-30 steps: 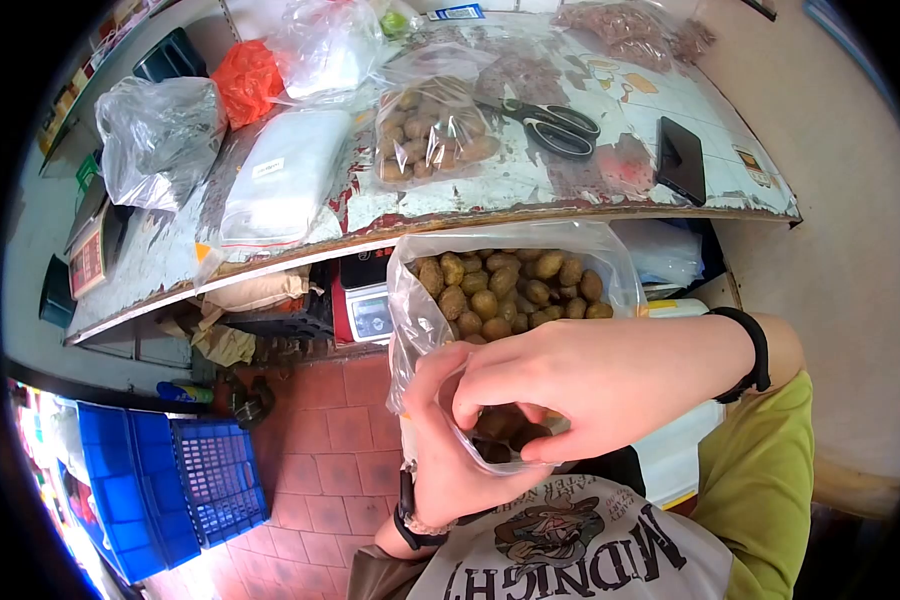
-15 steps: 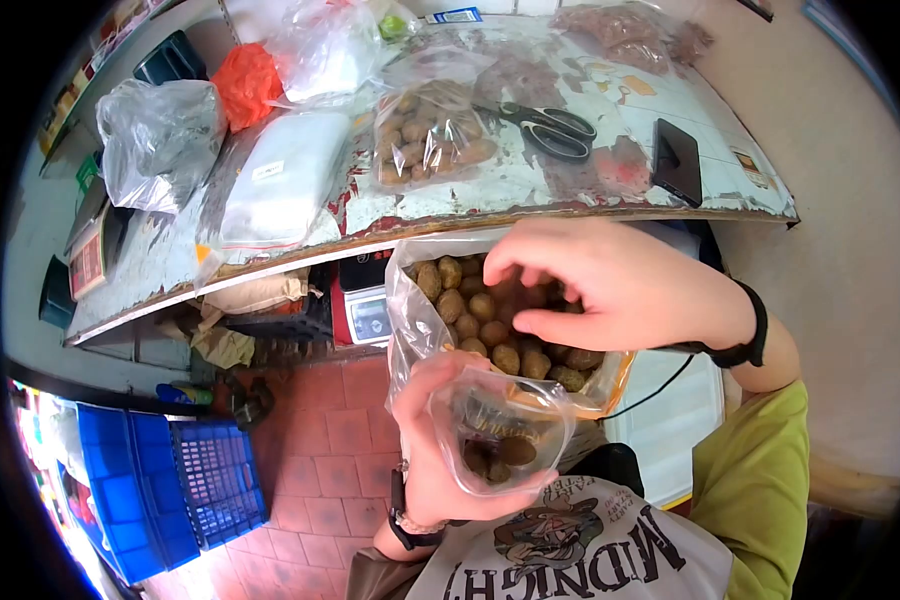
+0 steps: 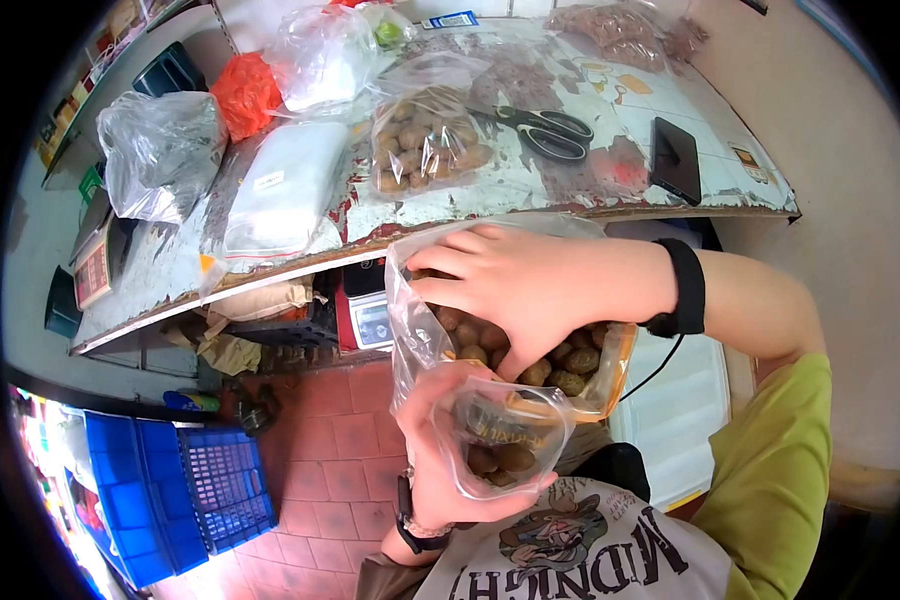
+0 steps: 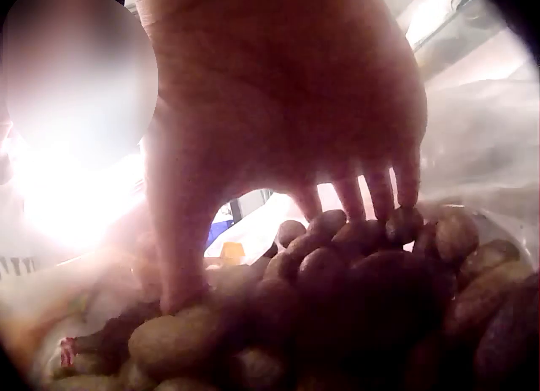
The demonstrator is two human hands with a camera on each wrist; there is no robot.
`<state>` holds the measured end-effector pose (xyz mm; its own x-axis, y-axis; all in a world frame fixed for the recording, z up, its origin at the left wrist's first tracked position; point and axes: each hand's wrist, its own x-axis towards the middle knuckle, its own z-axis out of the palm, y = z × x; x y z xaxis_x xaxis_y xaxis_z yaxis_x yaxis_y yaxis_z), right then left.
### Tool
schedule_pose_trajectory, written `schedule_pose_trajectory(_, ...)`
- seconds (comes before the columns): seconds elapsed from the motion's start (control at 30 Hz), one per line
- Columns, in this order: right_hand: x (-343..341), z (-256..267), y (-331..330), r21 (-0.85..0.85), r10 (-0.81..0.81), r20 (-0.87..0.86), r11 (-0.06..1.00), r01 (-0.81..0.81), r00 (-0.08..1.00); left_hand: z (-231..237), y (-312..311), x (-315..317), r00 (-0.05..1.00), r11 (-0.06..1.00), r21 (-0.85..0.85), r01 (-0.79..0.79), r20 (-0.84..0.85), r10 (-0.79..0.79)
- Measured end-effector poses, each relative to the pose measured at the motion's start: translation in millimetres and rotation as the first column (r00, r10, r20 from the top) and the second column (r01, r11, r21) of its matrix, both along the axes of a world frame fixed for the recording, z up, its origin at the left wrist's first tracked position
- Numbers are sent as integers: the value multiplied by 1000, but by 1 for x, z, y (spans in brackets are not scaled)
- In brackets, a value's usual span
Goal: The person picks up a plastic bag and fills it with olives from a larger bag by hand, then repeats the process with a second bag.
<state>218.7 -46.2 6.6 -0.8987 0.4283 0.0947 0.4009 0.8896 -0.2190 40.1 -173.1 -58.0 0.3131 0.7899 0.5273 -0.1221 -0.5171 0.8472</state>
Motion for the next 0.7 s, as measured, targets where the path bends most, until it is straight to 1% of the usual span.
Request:
schedule_pose_trajectory(0.07,-5,10,3,36,-16,149,999,11,989,2,0,-1,999,1000,7,-15,-32,15)
schedule_pose_trajectory(0.17,-10,7,10,66,12,161,998,-23,987,2,0,-1,996,999,6,-36,-76,36)
schedule_pose_trajectory(0.23,-10,4,10,73,31,179,996,-45,983,1,1,1,998,998,10,-56,-41,56)
schedule_pose_trajectory(0.27,-9,3,10,81,54,198,994,-71,979,-2,2,2,998,999,11,-51,-41,51)
schedule_pose_trajectory(0.3,-11,7,10,80,49,199,995,-66,979,-5,4,3,999,999,7,-35,-1,35)
schedule_pose_trajectory(0.33,-14,11,9,51,35,257,997,-50,966,-7,4,3,999,1000,3,-20,38,20)
schedule_pose_trajectory(0.37,-16,15,8,23,23,315,999,-32,949,-6,4,3,999,1000,3,-16,37,16)
schedule_pose_trajectory(0.43,-20,16,7,18,15,325,1000,-22,946,-3,2,3,1000,999,-35,3,27,-2)
schedule_pose_trajectory(0.5,-22,15,3,14,10,336,1000,-15,942,-4,2,3,1000,999,-34,3,23,-2)
schedule_pose_trajectory(0.57,-22,11,-3,52,-38,256,998,26,966,-4,2,2,1000,999,-34,1,20,0)
schedule_pose_trajectory(0.6,-21,10,-2,53,-40,257,998,28,966,-4,2,2,1000,999,-37,-3,16,4)
schedule_pose_trajectory(0.67,-18,11,2,-13,8,223,1000,-5,975,-4,2,3,1000,999,-37,-4,12,5)
schedule_pose_trajectory(0.7,-15,8,5,-11,7,223,1000,-5,975,-3,2,3,1000,999,-47,-12,-1,11)
